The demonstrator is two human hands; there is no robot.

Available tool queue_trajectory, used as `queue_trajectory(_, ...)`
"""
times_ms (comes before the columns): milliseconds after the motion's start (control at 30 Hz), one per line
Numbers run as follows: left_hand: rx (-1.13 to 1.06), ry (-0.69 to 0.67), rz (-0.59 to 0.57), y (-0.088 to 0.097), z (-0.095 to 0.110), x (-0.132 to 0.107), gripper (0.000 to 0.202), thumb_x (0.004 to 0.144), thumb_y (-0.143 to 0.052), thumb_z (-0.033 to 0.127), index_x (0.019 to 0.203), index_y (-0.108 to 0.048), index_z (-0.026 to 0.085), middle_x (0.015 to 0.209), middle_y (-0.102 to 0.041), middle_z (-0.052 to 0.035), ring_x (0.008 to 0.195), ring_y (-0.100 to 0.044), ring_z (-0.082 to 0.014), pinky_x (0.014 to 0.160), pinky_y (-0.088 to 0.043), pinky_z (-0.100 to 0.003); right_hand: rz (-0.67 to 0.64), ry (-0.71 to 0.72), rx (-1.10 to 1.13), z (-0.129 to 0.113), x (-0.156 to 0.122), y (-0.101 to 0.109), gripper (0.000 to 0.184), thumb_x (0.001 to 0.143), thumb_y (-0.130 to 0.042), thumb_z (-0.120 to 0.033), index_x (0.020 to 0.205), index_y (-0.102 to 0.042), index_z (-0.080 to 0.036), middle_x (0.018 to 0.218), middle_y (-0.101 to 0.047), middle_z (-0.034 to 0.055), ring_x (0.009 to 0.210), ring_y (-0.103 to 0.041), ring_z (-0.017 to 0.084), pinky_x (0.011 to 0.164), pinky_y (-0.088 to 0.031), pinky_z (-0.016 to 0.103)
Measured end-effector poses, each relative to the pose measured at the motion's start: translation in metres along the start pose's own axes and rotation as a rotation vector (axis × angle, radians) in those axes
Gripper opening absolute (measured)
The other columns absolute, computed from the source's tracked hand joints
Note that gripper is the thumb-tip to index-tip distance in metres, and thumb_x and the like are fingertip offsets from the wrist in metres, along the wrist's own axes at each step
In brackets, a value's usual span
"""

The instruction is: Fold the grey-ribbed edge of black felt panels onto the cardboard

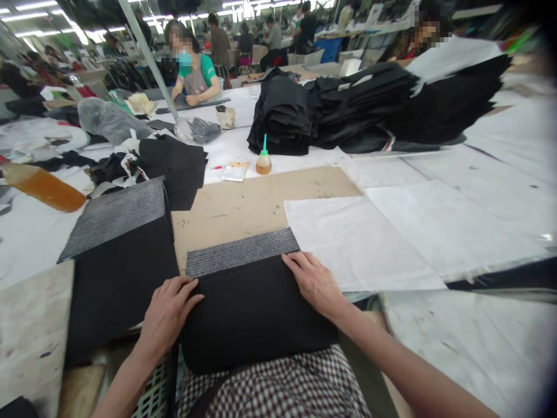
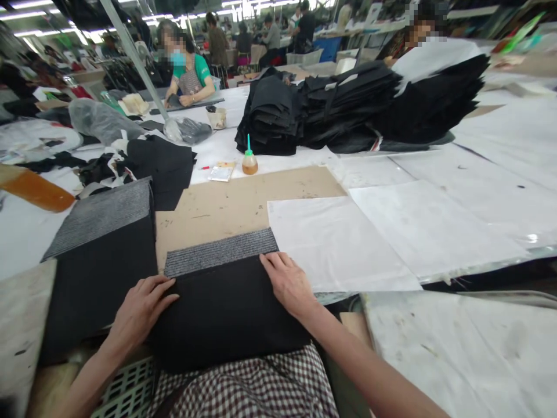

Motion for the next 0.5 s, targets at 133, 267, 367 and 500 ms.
queue_trajectory(133, -0.157, 0.08, -0.031, 0.005, -0.002, 0.005, 0.018, 0.089, -0.063, 0.036, 0.098, -0.061, 0.021, 0.11, -0.06, -0.0072, 0.102, -0.055, -0.0252, 0.088, -0.048, -0.042, 0.035, 0.006, 0.028, 0.013, -0.004, 0.006, 0.038, 0.095, -0.047, -0.01, 0.132, -0.055, -0.017, 0.116, -0.059, 0.0106, 0.108, -0.053, 0.024, 0.093, -0.052, 0.039)
queue_trajectory(267, -0.417, 0.124, -0.05, 0.019, 0.006, 0.0, 0.01, 0.092, -0.057, 0.028, 0.088, -0.054, 0.02, 0.112, -0.061, -0.0063, 0.106, -0.056, -0.0214, 0.093, -0.048, -0.041, 0.039, 0.05, 0.11, 0.011, 0.004, 0.016, 0.032, 0.097, -0.054, -0.028, 0.127, -0.058, -0.018, 0.121, -0.059, 0.0124, 0.114, -0.054, 0.027, 0.098, -0.049, 0.046)
queue_trajectory(367, -0.654, 0.232, -0.04, 0.027, 0.003, -0.007, 0.011, 0.093, -0.056, 0.029, 0.09, -0.049, 0.021, 0.106, -0.063, -0.0051, 0.099, -0.061, -0.0173, 0.089, -0.05, -0.035, 0.015, 0.031, 0.318, 0.016, 0.008, 0.021, 0.05, 0.095, -0.056, -0.037, 0.142, -0.045, -0.023, 0.138, -0.051, 0.0125, 0.127, -0.048, 0.027, 0.107, -0.043, 0.049)
queue_trajectory(500, -0.85, 0.359, 0.14, 0.039, -0.012, -0.004, 0.019, 0.09, -0.06, 0.032, 0.088, -0.045, 0.021, 0.098, -0.064, -0.0046, 0.093, -0.063, -0.0171, 0.087, -0.053, -0.035, -0.041, -0.186, 0.781, 0.037, 0.007, 0.015, 0.073, 0.092, -0.057, -0.05, 0.153, -0.027, -0.024, 0.137, -0.054, 0.0152, 0.124, -0.055, 0.026, 0.105, -0.046, 0.045)
Point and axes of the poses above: each hand's wrist, its own x-axis towards the middle knuckle, its own y-axis out of the back of the hand, z = x × y, the point moved 8 cm from there along x, towards the middle knuckle
